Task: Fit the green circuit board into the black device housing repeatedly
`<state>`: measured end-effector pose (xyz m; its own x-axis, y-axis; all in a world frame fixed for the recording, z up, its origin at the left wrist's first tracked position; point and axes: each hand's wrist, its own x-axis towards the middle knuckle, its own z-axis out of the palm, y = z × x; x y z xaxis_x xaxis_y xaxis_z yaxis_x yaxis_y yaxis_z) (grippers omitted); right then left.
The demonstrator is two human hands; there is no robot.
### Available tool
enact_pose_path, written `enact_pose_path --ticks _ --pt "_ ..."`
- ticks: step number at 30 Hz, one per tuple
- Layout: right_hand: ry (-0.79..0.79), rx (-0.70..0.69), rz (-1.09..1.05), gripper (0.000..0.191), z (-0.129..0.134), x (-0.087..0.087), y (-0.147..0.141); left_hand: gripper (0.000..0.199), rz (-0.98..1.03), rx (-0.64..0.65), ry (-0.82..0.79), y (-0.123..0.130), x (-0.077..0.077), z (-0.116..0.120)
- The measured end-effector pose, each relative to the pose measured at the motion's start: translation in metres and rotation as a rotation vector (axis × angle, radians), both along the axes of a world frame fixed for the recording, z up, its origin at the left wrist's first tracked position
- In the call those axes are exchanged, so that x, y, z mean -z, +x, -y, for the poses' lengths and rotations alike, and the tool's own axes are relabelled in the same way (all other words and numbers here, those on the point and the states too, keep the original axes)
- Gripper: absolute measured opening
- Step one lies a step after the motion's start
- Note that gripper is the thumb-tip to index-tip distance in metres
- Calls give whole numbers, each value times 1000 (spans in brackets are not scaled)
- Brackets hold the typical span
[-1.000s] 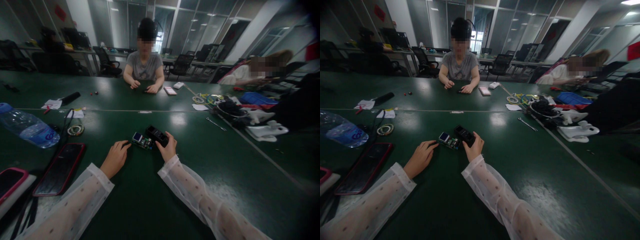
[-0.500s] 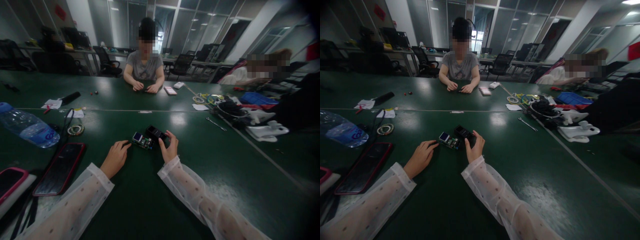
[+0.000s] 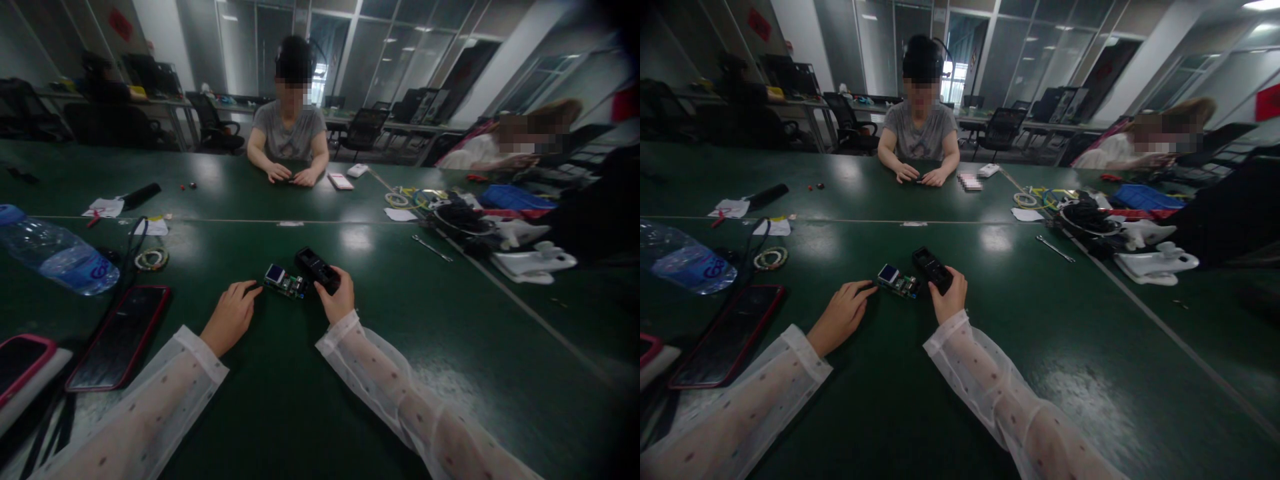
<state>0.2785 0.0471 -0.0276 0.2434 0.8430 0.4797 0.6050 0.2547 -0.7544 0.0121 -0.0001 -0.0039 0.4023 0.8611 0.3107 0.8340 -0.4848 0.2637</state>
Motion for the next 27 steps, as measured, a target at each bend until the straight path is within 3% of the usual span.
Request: enact_pose_path --ticks 8,13,19,27 --pt "-11 5 -26 45 -1 3 0 39 5 5 13 0 1 0" --pt "10 -19 -123 50 4 -6 -4 40 -3 -4 4 1 -1 0" --pt "99 -242 -79 51 17 -23 -16 39 -5 -3 11 0 1 0" --pt "65 -398 54 50 20 -25 -19 39 18 7 17 0 2 -1"
